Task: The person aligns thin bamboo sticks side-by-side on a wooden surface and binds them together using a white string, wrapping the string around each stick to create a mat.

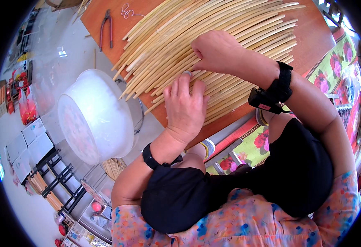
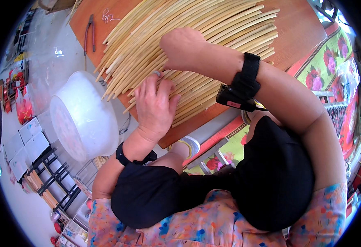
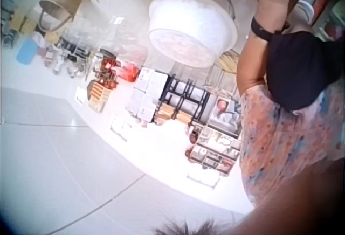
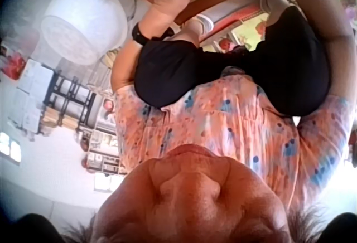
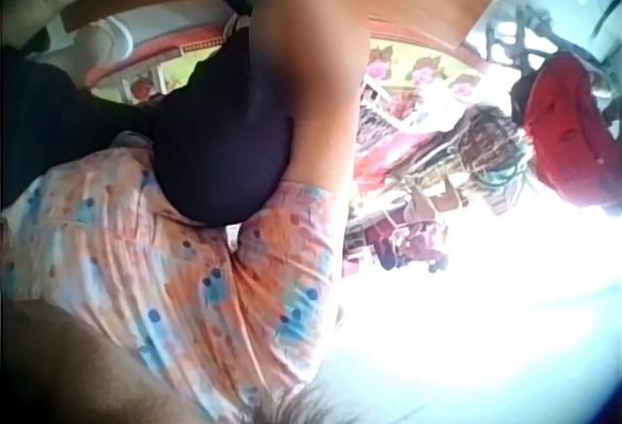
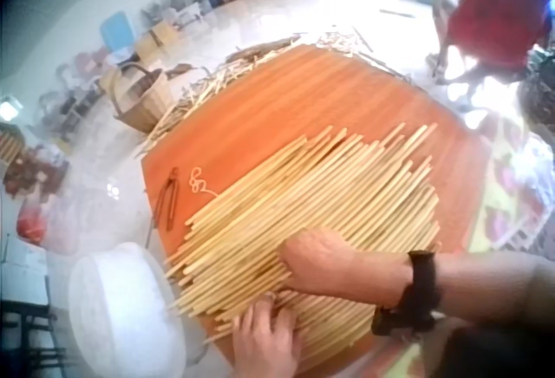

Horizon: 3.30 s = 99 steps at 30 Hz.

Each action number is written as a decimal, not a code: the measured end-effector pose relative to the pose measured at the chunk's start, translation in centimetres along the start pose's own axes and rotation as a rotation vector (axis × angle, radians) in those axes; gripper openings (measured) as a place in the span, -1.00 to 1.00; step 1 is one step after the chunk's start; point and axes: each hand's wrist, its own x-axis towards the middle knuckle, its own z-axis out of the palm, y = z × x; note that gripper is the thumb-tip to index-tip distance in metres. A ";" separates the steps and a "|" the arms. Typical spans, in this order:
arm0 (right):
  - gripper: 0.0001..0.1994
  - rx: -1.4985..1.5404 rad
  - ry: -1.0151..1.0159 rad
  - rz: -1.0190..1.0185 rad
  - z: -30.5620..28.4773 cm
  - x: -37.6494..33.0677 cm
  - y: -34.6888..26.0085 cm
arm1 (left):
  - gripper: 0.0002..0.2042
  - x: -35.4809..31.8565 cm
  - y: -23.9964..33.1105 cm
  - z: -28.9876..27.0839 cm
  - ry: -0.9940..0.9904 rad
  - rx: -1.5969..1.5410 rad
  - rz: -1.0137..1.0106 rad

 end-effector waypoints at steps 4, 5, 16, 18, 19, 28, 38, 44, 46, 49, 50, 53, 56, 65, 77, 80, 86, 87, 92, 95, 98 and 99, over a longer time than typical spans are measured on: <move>-0.64 -0.009 0.005 -0.005 0.2 0.1 0.1 | -0.64 -0.1 0.1 -0.1 -0.002 0.004 0.000; -0.64 -0.012 0.007 -0.007 0.3 0.2 0.1 | -0.64 -0.2 0.0 0.0 -0.001 -0.008 -0.001; -0.77 0.045 0.027 -0.025 0.1 -0.1 0.4 | -0.66 -0.5 -0.2 0.2 -0.011 -0.052 -0.014; -0.78 0.053 0.031 -0.007 0.1 0.1 0.4 | -0.66 -0.5 -0.2 0.3 -0.007 -0.054 -0.010; -0.78 0.042 0.036 -0.001 0.1 0.3 0.3 | -0.65 -0.4 -0.1 0.3 -0.010 -0.043 -0.023; -0.74 0.000 0.121 -0.007 0.7 0.3 0.5 | -0.61 0.1 0.3 -0.4 -0.014 0.001 -0.058; -0.73 0.016 0.187 -0.001 1.5 0.2 0.7 | -0.58 0.1 -0.3 -0.3 -0.007 -0.032 -0.040; -0.73 -0.038 0.220 -0.011 2.0 -0.3 0.6 | -0.55 0.0 0.0 -0.5 -0.009 -0.030 -0.052; -0.72 -0.032 0.237 -0.029 2.2 -0.2 0.6 | -0.55 -0.1 0.0 -0.4 -0.007 -0.011 -0.052; -0.73 -0.021 0.264 -0.052 2.4 -0.2 0.8 | -0.55 -0.1 0.0 -0.2 -0.019 0.006 -0.048; -0.73 -0.016 0.274 -0.060 2.3 -0.2 0.7 | -0.55 -0.1 0.0 -0.2 -0.020 0.006 -0.049; -0.80 0.033 0.081 0.003 0.5 -0.1 0.6 | -0.57 -0.1 -0.1 -0.1 -0.028 0.015 -0.049; -0.79 0.074 0.093 0.010 0.2 0.3 0.9 | -0.59 -0.1 -0.1 0.1 -0.026 0.019 -0.053; -0.71 0.076 0.077 0.013 -0.5 1.4 0.8 | -0.61 0.3 -0.1 -0.5 -0.048 0.008 -0.094; -0.72 0.010 0.146 0.061 0.3 1.5 0.5 | -0.59 0.5 -0.3 -0.7 -0.073 -0.037 -0.090; -0.71 0.034 0.147 0.047 0.2 1.2 0.5 | -0.59 0.4 -0.2 -0.7 -0.053 -0.028 -0.084; -0.68 0.041 0.200 0.037 0.7 1.2 0.7 | -0.58 0.5 -0.2 -0.7 -0.090 -0.006 -0.098; -0.68 0.023 0.204 0.031 0.6 1.3 0.6 | -0.58 0.4 -0.2 -0.7 -0.095 -0.006 -0.098; -0.69 -0.019 0.241 0.001 0.8 1.9 0.6 | -0.60 0.4 -0.2 -0.6 -0.070 0.002 -0.097; -0.69 -0.051 0.234 0.017 0.6 1.9 0.3 | -0.60 0.6 -0.2 -0.8 -0.063 -0.003 -0.090; -0.69 -0.054 0.254 0.013 0.6 2.0 0.2 | -0.60 0.8 -0.4 -0.9 -0.071 -0.033 -0.093; -0.69 -0.052 0.249 0.015 0.5 2.0 0.2 | -0.59 0.8 -0.5 -0.9 -0.074 -0.045 -0.095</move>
